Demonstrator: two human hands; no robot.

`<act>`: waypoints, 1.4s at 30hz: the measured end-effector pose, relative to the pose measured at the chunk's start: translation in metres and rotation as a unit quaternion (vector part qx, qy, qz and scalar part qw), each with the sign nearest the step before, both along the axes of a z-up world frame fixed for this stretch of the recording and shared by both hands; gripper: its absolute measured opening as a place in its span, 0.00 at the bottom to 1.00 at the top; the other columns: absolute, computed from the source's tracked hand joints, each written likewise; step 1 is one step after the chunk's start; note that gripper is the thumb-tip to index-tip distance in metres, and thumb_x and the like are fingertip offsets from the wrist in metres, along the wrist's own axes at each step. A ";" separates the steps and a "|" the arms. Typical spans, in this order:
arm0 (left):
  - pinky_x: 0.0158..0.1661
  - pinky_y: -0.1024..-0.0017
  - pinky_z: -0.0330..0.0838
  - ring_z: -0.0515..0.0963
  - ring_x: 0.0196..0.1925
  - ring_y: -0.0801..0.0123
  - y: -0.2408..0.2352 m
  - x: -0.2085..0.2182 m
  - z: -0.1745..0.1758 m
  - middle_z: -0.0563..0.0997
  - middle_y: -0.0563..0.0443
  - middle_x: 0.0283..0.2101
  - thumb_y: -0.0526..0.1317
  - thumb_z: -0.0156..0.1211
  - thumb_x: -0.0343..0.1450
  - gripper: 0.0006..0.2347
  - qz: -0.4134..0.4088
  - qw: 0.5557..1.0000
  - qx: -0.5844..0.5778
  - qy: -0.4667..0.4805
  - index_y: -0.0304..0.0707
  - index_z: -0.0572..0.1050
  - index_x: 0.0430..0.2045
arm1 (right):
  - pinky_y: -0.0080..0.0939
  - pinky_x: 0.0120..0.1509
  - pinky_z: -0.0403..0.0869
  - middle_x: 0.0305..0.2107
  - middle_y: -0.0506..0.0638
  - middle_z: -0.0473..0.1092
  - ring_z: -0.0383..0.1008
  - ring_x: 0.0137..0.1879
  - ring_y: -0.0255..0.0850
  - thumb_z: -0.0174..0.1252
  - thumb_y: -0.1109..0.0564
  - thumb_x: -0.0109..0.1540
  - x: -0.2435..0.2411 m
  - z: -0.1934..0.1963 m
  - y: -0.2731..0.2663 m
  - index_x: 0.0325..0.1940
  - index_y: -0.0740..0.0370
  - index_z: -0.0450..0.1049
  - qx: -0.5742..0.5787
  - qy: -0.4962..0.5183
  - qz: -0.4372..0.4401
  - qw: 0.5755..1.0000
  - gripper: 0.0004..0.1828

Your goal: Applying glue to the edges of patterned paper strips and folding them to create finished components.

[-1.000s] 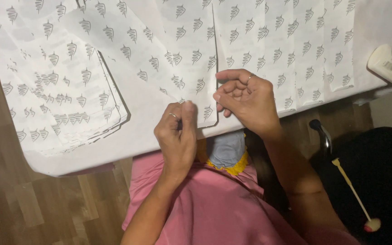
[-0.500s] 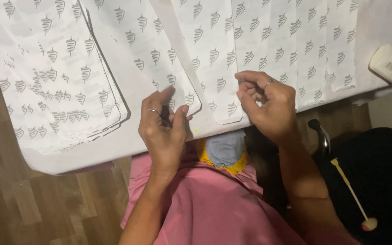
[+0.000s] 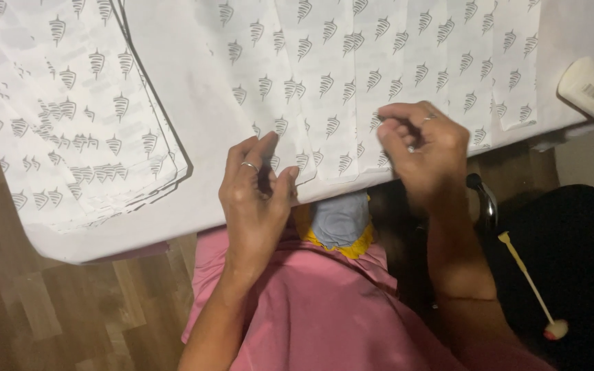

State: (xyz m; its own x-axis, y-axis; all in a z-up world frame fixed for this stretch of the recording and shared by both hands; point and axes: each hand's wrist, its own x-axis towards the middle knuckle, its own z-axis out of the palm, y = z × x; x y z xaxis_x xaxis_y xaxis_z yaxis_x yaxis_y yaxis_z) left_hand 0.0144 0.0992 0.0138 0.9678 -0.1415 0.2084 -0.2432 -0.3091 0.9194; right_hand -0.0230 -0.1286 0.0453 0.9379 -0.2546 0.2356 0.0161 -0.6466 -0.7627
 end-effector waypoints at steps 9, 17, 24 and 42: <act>0.46 0.51 0.75 0.78 0.49 0.41 -0.002 -0.004 0.003 0.71 0.30 0.54 0.39 0.70 0.71 0.16 0.016 0.961 0.169 -0.220 0.30 0.79 0.50 | 0.37 0.41 0.76 0.35 0.51 0.76 0.76 0.38 0.42 0.70 0.63 0.65 -0.039 0.000 -0.025 0.44 0.62 0.84 -0.164 -0.036 0.030 0.985 0.04; 0.54 0.47 0.69 0.82 0.53 0.42 -0.036 -0.015 -0.018 0.84 0.38 0.45 0.35 0.65 0.72 0.07 -0.133 0.930 0.151 -0.307 0.30 0.82 0.39 | 0.47 0.48 0.77 0.39 0.53 0.70 0.73 0.47 0.49 0.63 0.57 0.67 -0.038 -0.019 -0.027 0.41 0.64 0.80 -0.224 -0.014 0.120 0.967 0.07; 0.55 0.47 0.70 0.83 0.52 0.47 -0.037 -0.015 -0.018 0.85 0.41 0.41 0.34 0.67 0.71 0.04 -0.133 0.935 0.147 -0.294 0.30 0.83 0.34 | 0.45 0.50 0.74 0.38 0.52 0.69 0.71 0.47 0.48 0.56 0.54 0.70 -0.033 -0.021 -0.041 0.35 0.62 0.76 -0.213 -0.029 0.156 0.964 0.13; 0.53 0.49 0.72 0.84 0.49 0.49 -0.035 -0.017 -0.011 0.85 0.38 0.40 0.32 0.68 0.70 0.05 -0.144 0.932 0.148 -0.297 0.27 0.83 0.34 | 0.46 0.56 0.74 0.43 0.55 0.73 0.73 0.51 0.51 0.63 0.58 0.68 -0.043 -0.011 -0.067 0.46 0.65 0.81 -0.154 -0.036 0.114 0.981 0.07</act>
